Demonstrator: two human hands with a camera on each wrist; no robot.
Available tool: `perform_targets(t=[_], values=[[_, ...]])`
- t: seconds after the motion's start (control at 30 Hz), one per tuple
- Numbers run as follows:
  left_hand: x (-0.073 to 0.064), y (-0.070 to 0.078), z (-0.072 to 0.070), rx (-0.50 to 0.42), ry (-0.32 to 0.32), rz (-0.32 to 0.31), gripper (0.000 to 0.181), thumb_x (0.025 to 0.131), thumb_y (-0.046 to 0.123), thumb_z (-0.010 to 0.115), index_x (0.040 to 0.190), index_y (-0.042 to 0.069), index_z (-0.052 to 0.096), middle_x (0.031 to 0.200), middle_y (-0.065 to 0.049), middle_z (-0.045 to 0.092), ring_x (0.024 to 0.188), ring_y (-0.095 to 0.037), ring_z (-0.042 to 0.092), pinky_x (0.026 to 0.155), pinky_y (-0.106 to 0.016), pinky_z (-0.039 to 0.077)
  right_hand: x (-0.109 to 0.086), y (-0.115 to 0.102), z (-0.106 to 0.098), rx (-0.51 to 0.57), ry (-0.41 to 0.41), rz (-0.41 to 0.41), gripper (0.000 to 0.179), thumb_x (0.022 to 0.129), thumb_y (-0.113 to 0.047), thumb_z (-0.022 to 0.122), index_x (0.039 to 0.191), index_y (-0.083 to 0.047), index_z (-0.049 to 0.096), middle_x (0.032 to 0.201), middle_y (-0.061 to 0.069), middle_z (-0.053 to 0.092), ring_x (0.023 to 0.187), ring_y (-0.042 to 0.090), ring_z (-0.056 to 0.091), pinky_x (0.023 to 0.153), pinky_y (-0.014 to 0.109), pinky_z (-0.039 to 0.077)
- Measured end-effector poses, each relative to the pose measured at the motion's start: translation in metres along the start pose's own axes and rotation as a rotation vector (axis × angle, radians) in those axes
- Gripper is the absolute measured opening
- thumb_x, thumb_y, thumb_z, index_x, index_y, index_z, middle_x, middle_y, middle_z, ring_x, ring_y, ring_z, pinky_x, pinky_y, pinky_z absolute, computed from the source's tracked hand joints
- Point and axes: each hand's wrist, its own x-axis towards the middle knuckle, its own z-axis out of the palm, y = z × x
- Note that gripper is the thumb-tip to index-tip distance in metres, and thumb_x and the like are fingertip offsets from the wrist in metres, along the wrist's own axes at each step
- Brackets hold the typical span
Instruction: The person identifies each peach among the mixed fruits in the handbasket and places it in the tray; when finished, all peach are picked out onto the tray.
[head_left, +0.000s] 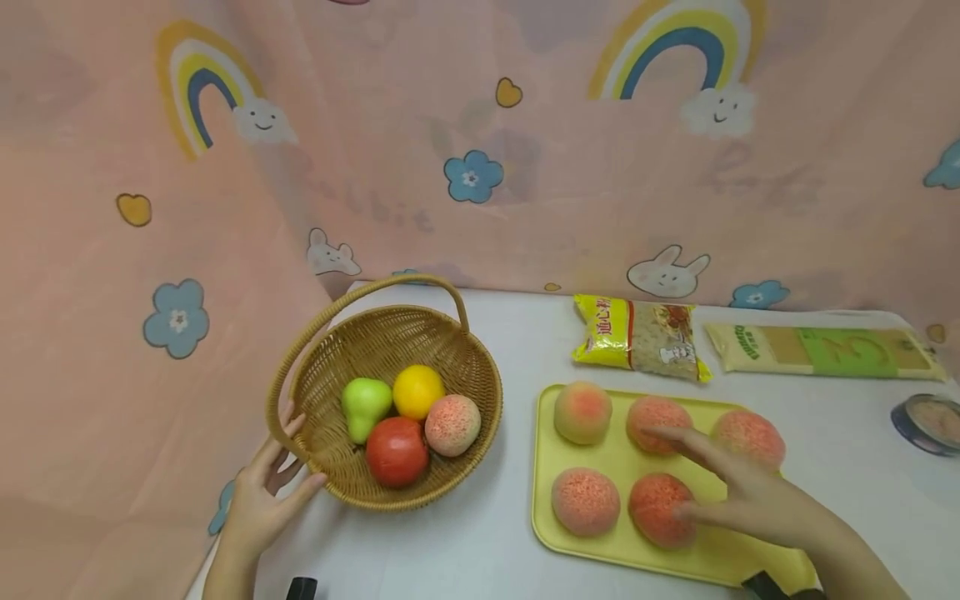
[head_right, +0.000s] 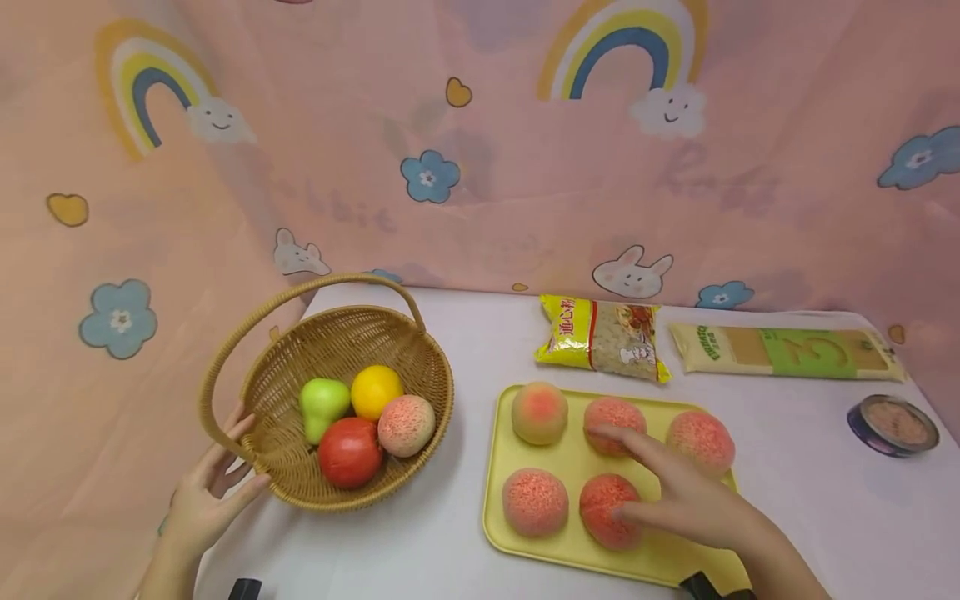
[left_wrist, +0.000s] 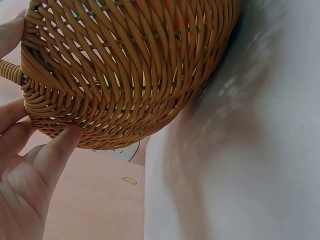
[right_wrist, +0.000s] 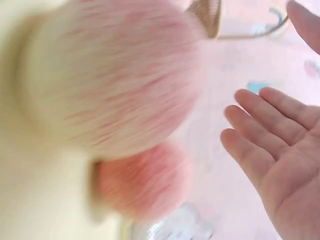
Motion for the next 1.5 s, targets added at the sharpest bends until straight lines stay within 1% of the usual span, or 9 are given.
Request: perform_targets(t=[0.1, 0.23, 0.47, 0.6, 0.77, 0.97, 1.2, 1.33, 1.5], values=[[0.001, 0.0, 0.0, 0.004, -0.004, 0.001, 0.08, 0.069, -0.02, 0.071, 0.14, -0.01, 0.036, 0.154, -0.025, 0.018, 0.134, -0.003, 0.036, 0.091, -0.013, 0.046, 0.018, -0.014, -0.006, 0.019, 0.0, -0.101, 0.071, 0.081, -0.024, 0.075, 0.143, -0.027, 0.04, 0.14, -0.004, 0.049, 0.124, -0.004, 0.044, 0.093, 0.028, 0.05], [0.001, -0.001, 0.0, 0.004, -0.005, 0.009, 0.081, 0.069, -0.02, 0.071, 0.141, -0.009, 0.036, 0.154, -0.025, 0.019, 0.133, -0.005, 0.038, 0.09, -0.014, 0.047, 0.049, -0.034, -0.01, 0.072, -0.042, -0.192, 0.07, 0.083, -0.028, 0.074, 0.144, -0.023, 0.039, 0.144, -0.004, 0.045, 0.129, 0.004, 0.043, 0.102, 0.027, 0.045], [0.0, 0.001, -0.001, 0.01, -0.007, 0.01, 0.081, 0.068, -0.02, 0.072, 0.14, -0.009, 0.037, 0.154, -0.024, 0.02, 0.134, -0.007, 0.038, 0.09, -0.013, 0.047, 0.108, -0.069, -0.002, 0.081, -0.173, -0.312, 0.07, 0.084, -0.038, 0.071, 0.143, -0.018, 0.04, 0.145, -0.002, 0.045, 0.129, 0.022, 0.047, 0.104, 0.044, 0.044], [-0.003, 0.002, -0.001, 0.015, -0.016, -0.012, 0.082, 0.068, -0.019, 0.072, 0.141, -0.009, 0.036, 0.155, -0.022, 0.019, 0.134, -0.007, 0.038, 0.089, -0.013, 0.047, 0.14, -0.083, 0.013, 0.098, -0.253, -0.326, 0.069, 0.084, -0.033, 0.072, 0.142, -0.016, 0.04, 0.145, -0.001, 0.044, 0.129, 0.025, 0.046, 0.107, 0.045, 0.041], [-0.003, 0.001, 0.0, 0.027, -0.009, 0.008, 0.081, 0.067, -0.019, 0.073, 0.14, -0.009, 0.037, 0.154, -0.025, 0.02, 0.133, -0.001, 0.036, 0.088, -0.013, 0.048, 0.171, -0.094, 0.037, 0.098, -0.32, -0.332, 0.069, 0.082, -0.021, 0.074, 0.142, -0.013, 0.041, 0.145, 0.002, 0.045, 0.134, 0.02, 0.04, 0.112, 0.042, 0.035], [0.001, 0.001, -0.001, 0.031, -0.006, 0.028, 0.08, 0.067, -0.02, 0.072, 0.139, -0.011, 0.038, 0.154, -0.026, 0.02, 0.133, -0.001, 0.036, 0.088, -0.013, 0.047, 0.199, -0.109, 0.059, -0.04, -0.397, -0.343, 0.069, 0.081, -0.022, 0.074, 0.14, -0.007, 0.042, 0.143, 0.005, 0.047, 0.133, 0.02, 0.041, 0.112, 0.038, 0.035], [0.0, -0.001, -0.002, 0.015, -0.009, 0.013, 0.079, 0.068, -0.02, 0.071, 0.139, -0.012, 0.036, 0.154, -0.025, 0.019, 0.134, 0.0, 0.035, 0.089, -0.013, 0.047, 0.222, -0.119, 0.068, -0.175, -0.549, -0.336, 0.067, 0.08, -0.026, 0.076, 0.138, -0.008, 0.046, 0.142, 0.005, 0.048, 0.132, 0.021, 0.042, 0.113, 0.037, 0.033], [0.0, -0.002, -0.001, 0.005, -0.006, 0.017, 0.079, 0.069, -0.02, 0.071, 0.139, -0.012, 0.036, 0.154, -0.026, 0.018, 0.135, 0.001, 0.033, 0.09, -0.013, 0.046, 0.23, -0.12, 0.071, -0.264, -0.592, -0.321, 0.066, 0.08, -0.028, 0.077, 0.137, -0.011, 0.049, 0.139, 0.003, 0.051, 0.13, 0.019, 0.044, 0.113, 0.035, 0.034], [0.001, -0.001, 0.0, 0.006, 0.0, 0.02, 0.079, 0.069, -0.02, 0.071, 0.139, -0.012, 0.036, 0.154, -0.025, 0.018, 0.135, 0.001, 0.033, 0.09, -0.012, 0.046, 0.234, -0.122, 0.071, -0.293, -0.622, -0.298, 0.064, 0.078, -0.025, 0.079, 0.134, -0.012, 0.051, 0.137, 0.002, 0.052, 0.128, 0.019, 0.045, 0.112, 0.035, 0.035]])
